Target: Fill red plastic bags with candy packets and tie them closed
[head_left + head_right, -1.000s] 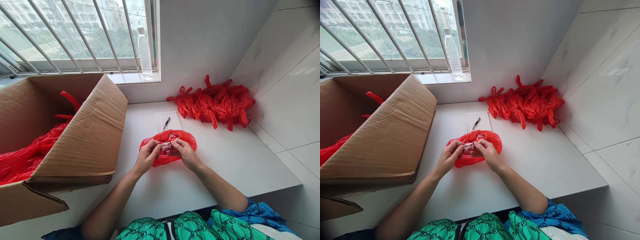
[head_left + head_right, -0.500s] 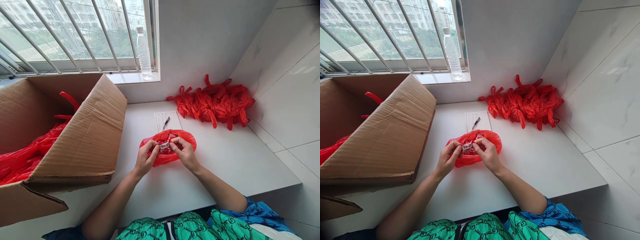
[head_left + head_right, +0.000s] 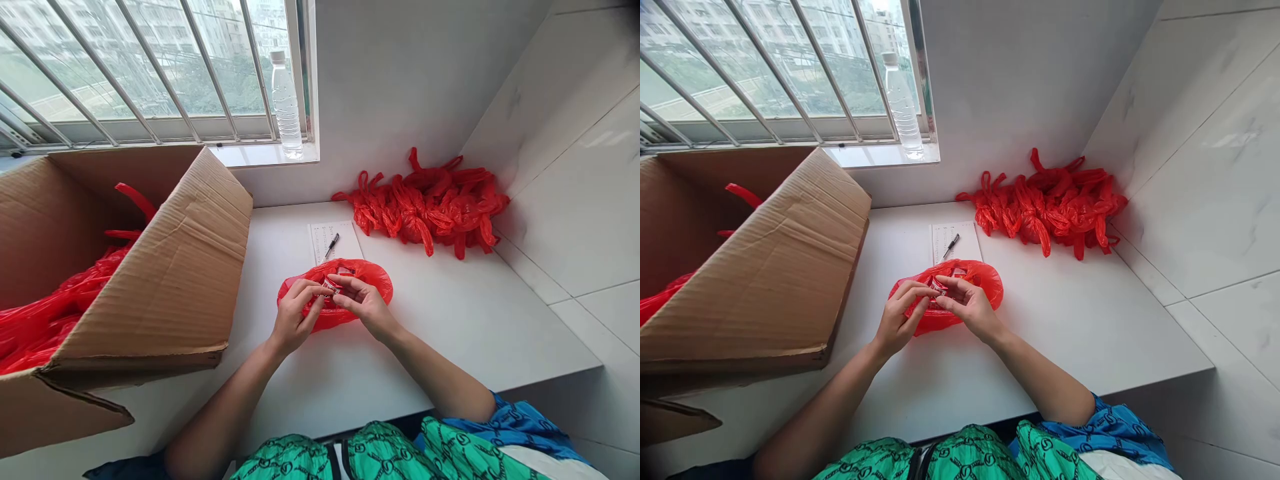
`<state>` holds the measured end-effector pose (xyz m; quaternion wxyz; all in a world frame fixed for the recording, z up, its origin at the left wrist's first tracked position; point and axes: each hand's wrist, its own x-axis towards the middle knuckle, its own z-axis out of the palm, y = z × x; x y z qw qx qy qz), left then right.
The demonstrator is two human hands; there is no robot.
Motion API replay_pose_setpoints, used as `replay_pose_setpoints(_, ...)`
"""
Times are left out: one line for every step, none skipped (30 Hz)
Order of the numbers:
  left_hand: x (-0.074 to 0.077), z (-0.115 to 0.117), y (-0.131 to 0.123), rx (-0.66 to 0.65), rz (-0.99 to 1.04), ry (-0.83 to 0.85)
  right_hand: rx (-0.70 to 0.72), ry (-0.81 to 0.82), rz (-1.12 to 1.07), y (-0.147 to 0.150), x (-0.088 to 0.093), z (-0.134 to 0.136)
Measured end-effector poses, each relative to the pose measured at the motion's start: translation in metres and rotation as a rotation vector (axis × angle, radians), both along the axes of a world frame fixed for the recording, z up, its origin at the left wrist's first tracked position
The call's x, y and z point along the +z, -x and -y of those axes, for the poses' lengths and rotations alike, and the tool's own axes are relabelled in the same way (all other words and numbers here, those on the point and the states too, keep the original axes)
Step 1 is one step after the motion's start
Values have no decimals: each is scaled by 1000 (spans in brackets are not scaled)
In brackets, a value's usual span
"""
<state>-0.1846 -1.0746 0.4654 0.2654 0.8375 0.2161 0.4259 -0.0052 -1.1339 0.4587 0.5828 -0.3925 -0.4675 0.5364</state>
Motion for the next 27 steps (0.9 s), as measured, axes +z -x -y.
replay_pose_setpoints(-1, 0, 0, 3, 11, 38, -7, 9, -18, -1, 0, 0)
replay_pose_setpoints(-2, 0, 0, 21, 35, 93, -11, 15, -39, -2, 1, -1)
replay_pose_setpoints(-3, 0, -1, 55, 70, 162, -5, 23, -61, -2, 1, -1)
replay_pose_setpoints(-4, -1, -1, 96, 104, 235, 10, 34, -82, -2, 0, -1)
replay_pose_setpoints(-5, -1, -1, 133, 127, 302, 28, 45, -99, -2, 0, -1)
replay_pose_setpoints(-6, -2, -1, 157, 133, 354, 44, 51, -108, -2, 0, 0)
replay_pose_setpoints(-7, -2, -1, 161, 118, 388, 57, 54, -105, -2, 0, 0)
replay_pose_setpoints(-7, -3, -1, 149, 86, 406, 68, 53, -95, -1, 1, 0)
replay_pose_setpoints(-7, -3, -1, 132, 51, 408, 75, 51, -82, -1, 1, 0)
replay_pose_setpoints(-7, -4, -1, 115, 23, 402, 79, 48, -71, -1, 2, 0)
replay_pose_setpoints(-6, -4, -1, 103, 8, 393, 81, 49, -62, -1, 2, 0)
replay_pose_setpoints(-6, -3, -1, 96, 5, 387, 79, 50, -53, -2, 3, 0)
replay_pose_setpoints(-5, -3, -1, 92, 9, 384, 69, 50, -42, -2, 3, 0)
replay_pose_setpoints(-5, -3, -1, 92, 19, 384, 55, 50, -27, -3, 3, 0)
replay_pose_setpoints(-4, -3, -1, 91, 28, 387, 41, 49, -4, -4, 3, -1)
replay_pose_setpoints(-4, -2, -1, 89, 37, 395, 32, 48, 23, -5, 3, -1)
replay_pose_setpoints(-3, -2, -1, 85, 48, 413, 29, 47, 47, -7, 3, -2)
replay_pose_setpoints(-3, -2, -1, 77, 63, 442, 36, 49, 67, -8, 3, -2)
replay_pose_setpoints(-3, -2, -1, 65, 83, 482, 52, 55, 82, -9, 3, -2)
replay_pose_setpoints(-2, -2, -2, 54, 104, 527, 72, 64, 93, -9, 3, -1)
replay_pose_setpoints(-2, -2, -2, 49, 125, 569, 95, 74, 101, -10, 3, -1)
replay_pose_setpoints(-2, -2, -2, 51, 144, 600, 125, 83, 112, -9, 3, 0)
replay_pose_setpoints(-2, -3, -3, 59, 157, 617, 164, 90, 125, -8, 4, 1)
replay_pose_setpoints(-2, -3, -3, 69, 163, 623, 207, 96, 137, -7, 4, 2)
replay_pose_setpoints(-2, -4, -3, 78, 165, 621, 247, 99, 146, -5, 4, 3)
replay_pose_setpoints(-2, -5, -2, 85, 165, 617, 273, 100, 149, -3, 3, 4)
replay_pose_setpoints(-2, -5, -2, 86, 167, 616, 276, 100, 143, -1, 2, 4)
